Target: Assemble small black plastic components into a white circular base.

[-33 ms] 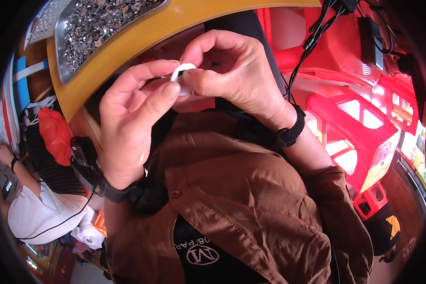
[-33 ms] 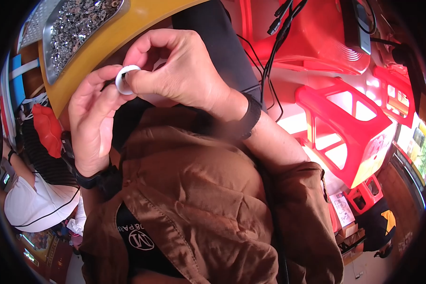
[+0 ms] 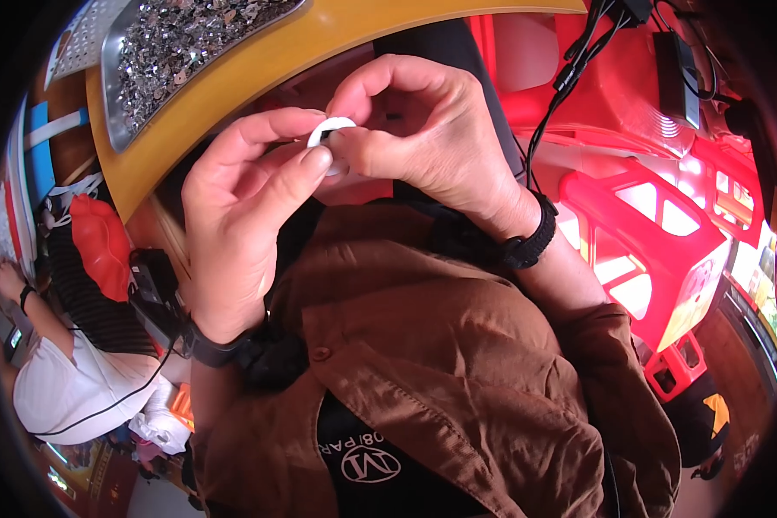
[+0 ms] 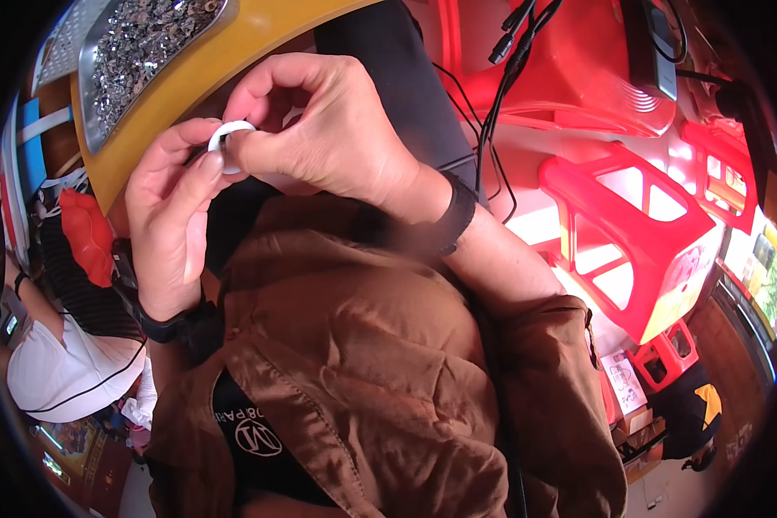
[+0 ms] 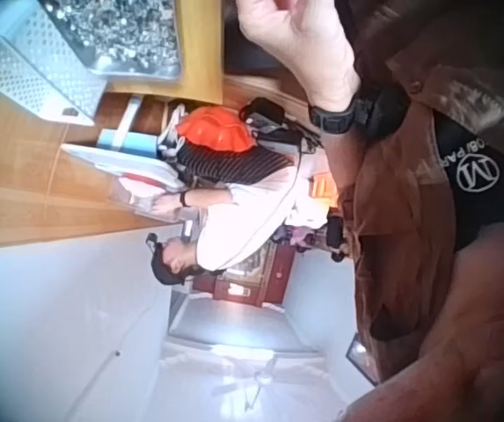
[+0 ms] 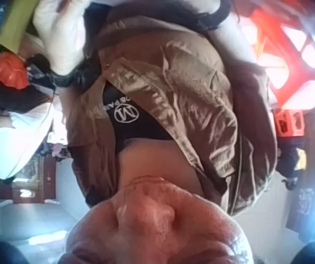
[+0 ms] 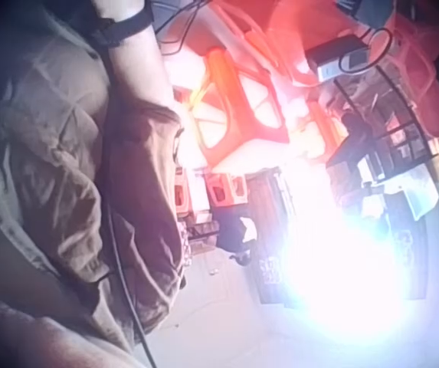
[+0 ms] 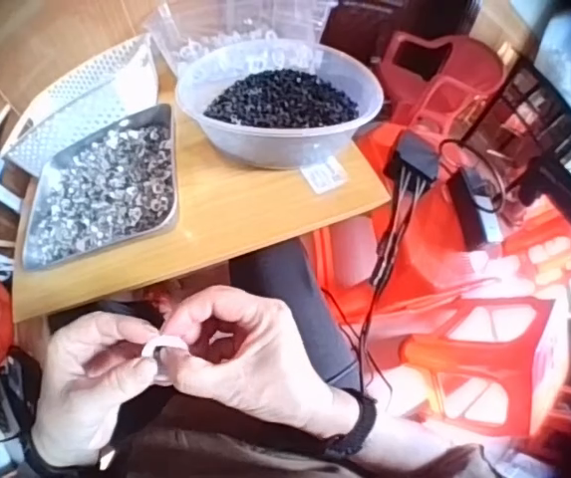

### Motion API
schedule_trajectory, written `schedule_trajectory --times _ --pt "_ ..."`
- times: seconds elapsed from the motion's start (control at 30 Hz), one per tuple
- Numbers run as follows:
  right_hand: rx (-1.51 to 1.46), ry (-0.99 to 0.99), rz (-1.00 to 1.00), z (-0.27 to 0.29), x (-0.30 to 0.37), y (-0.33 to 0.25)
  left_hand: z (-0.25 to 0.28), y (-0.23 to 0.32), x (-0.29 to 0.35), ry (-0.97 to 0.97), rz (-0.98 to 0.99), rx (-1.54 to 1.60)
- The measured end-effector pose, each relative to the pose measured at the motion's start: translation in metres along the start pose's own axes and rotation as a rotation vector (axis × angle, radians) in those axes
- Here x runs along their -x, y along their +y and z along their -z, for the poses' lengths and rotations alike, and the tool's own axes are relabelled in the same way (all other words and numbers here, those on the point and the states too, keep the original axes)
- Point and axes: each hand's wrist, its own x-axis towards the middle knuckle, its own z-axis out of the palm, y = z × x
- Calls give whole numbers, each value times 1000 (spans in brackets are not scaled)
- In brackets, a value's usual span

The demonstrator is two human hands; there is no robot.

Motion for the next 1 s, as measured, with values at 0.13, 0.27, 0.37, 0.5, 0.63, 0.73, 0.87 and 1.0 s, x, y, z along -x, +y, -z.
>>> schedule_trajectory --times 0.13,0.27,0.37,0.5,0.63,0.73,0.87,1.0 --pt "61 -19 118 -3 2 1 2 -1 0 44 -84 -45" --pt "280 -74 172 3 5 -6 1 0 1 26 -105 -48" --pt "309 -95 213 3 5 -6 2 0 2 36 -112 -56" --pt "293 -60 273 -4 6 -4 2 -2 1 88 -176 -136" --pt "95 -10 116 -8 10 -7 -1 -2 2 116 -181 -121" --pt "81 -11 120 -9 11 -7 -3 1 1 91 -242 -117" --pt "143 -32 117 -5 12 -7 -5 2 0 105 -298 -229" --pt "235 -3 129 -4 12 -8 -8 2 -3 100 -394 -318"
